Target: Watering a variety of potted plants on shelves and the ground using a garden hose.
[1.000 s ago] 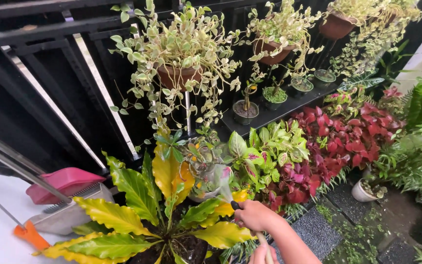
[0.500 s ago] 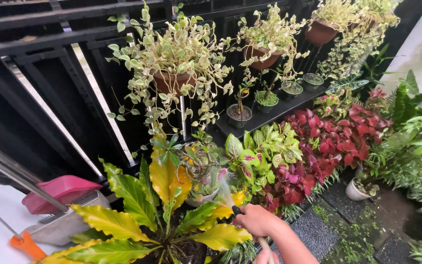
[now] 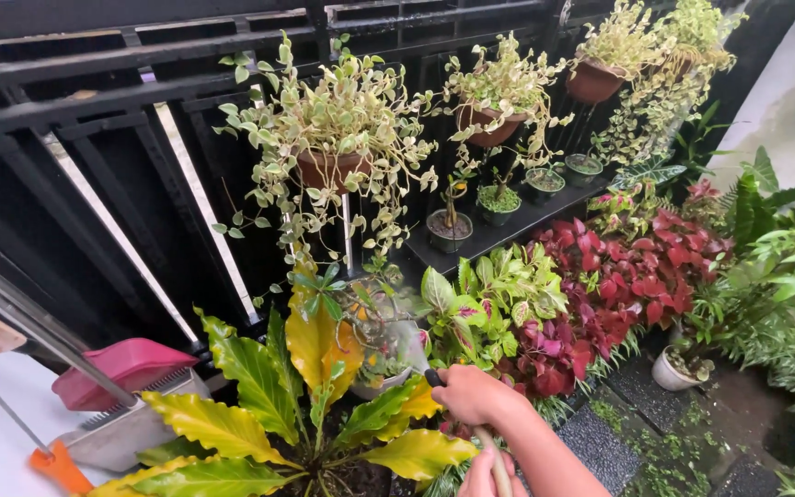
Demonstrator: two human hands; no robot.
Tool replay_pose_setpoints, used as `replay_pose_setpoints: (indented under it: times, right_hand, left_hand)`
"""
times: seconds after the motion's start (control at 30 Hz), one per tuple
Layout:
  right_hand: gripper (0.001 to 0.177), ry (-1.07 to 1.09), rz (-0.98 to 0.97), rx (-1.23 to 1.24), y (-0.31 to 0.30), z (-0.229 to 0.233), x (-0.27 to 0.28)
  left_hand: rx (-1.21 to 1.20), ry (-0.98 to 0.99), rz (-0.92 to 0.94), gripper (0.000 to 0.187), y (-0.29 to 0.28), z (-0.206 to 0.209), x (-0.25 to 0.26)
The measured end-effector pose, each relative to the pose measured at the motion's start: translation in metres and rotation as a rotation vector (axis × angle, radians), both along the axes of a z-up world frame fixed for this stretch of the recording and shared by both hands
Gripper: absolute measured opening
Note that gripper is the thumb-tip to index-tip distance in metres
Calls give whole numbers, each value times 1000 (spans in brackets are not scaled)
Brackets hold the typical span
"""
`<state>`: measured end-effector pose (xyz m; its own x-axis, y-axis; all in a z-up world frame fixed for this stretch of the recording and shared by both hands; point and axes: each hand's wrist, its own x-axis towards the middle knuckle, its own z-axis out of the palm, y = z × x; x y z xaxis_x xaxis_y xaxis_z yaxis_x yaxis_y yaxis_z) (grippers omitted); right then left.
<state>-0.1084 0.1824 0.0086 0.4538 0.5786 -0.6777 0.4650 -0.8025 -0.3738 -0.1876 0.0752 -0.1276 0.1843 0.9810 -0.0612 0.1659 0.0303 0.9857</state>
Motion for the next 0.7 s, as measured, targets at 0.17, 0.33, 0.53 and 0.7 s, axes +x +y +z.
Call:
replay_pose_setpoints:
  times: [0.17, 0.33, 0.53, 0.7]
  right_hand:
    - [51, -45, 57, -8, 6, -1, 0]
    - [46, -34, 82, 0, 9, -2, 0]
    - [24, -143, 161, -54, 16, -3, 14]
    - [28, -329, 363, -135, 38, 9, 31]
  left_hand:
    - [173, 54, -46, 11, 10, -23, -1]
    - [224, 76, -36, 19, 23, 0, -5]
    - [-1003, -346, -169, 42, 43, 95, -23]
    - [-1151, -681, -250, 36, 52, 118, -18]
